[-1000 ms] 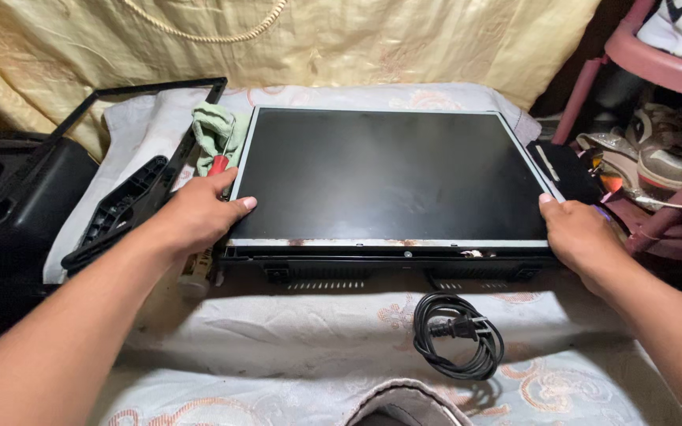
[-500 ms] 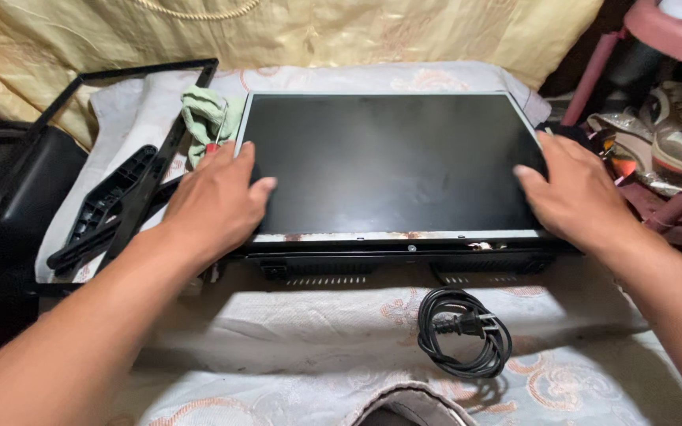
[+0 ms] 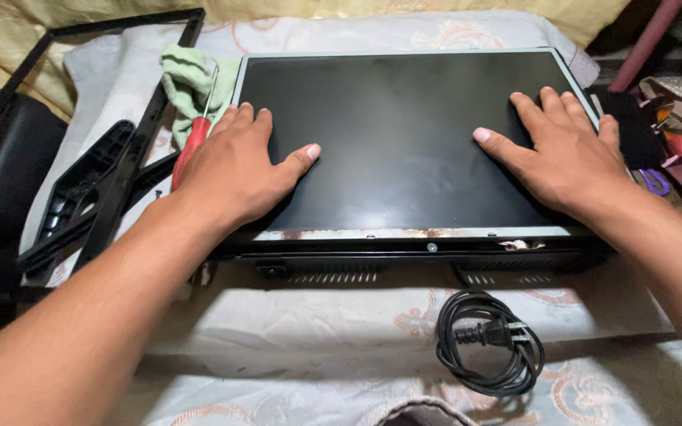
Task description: The person reassembles a flat-screen television by connecting internal wires, placing the metal back cover, snapping the front bezel, and attaching the stand with a screwdriver. They then wipe the stand with a cloth.
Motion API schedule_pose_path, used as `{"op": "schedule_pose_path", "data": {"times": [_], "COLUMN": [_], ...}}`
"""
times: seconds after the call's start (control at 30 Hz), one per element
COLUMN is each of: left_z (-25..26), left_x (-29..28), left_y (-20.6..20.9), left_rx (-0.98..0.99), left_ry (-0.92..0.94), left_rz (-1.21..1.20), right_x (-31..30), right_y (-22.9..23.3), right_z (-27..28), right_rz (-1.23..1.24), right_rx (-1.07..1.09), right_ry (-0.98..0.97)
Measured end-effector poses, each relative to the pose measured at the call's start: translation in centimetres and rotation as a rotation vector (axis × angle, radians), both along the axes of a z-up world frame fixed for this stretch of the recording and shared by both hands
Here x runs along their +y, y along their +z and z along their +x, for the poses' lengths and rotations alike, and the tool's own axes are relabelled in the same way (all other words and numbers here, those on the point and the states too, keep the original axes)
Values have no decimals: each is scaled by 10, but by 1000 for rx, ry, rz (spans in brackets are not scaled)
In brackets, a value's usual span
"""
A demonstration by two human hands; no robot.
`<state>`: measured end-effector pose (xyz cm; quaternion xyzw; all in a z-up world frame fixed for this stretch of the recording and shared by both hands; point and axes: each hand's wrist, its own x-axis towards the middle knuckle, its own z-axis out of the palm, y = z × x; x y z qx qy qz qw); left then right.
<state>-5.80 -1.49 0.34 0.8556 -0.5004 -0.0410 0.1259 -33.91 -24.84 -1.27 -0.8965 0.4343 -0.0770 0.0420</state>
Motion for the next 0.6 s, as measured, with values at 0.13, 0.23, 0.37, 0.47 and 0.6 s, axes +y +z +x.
{"op": "schedule_pose_path", "data": {"times": [0.13, 0.23, 0.37, 0.47, 0.6], "left_z": [7, 11, 14, 17, 20], "left_x": [-4, -9, -9, -9, -3], "left_y": [-2, -2, -6, -7, 0], "left_rx": [-13, -22, -14, -19, 27], "left_ry": [-16, -11, -14, -30, -48], "left_rz": [-20, 5, -1, -4, -43], "right_x": [-2, -4, -2, -4, -6], "right_y": [0, 2, 0, 0, 2], "right_z": [4, 7, 6, 7, 8], "right_rz": [-29, -31, -32, -30, -12], "right_rx": [6, 0, -9, -16, -4], "right_ry": [0, -8, -16, -20, -25]}}
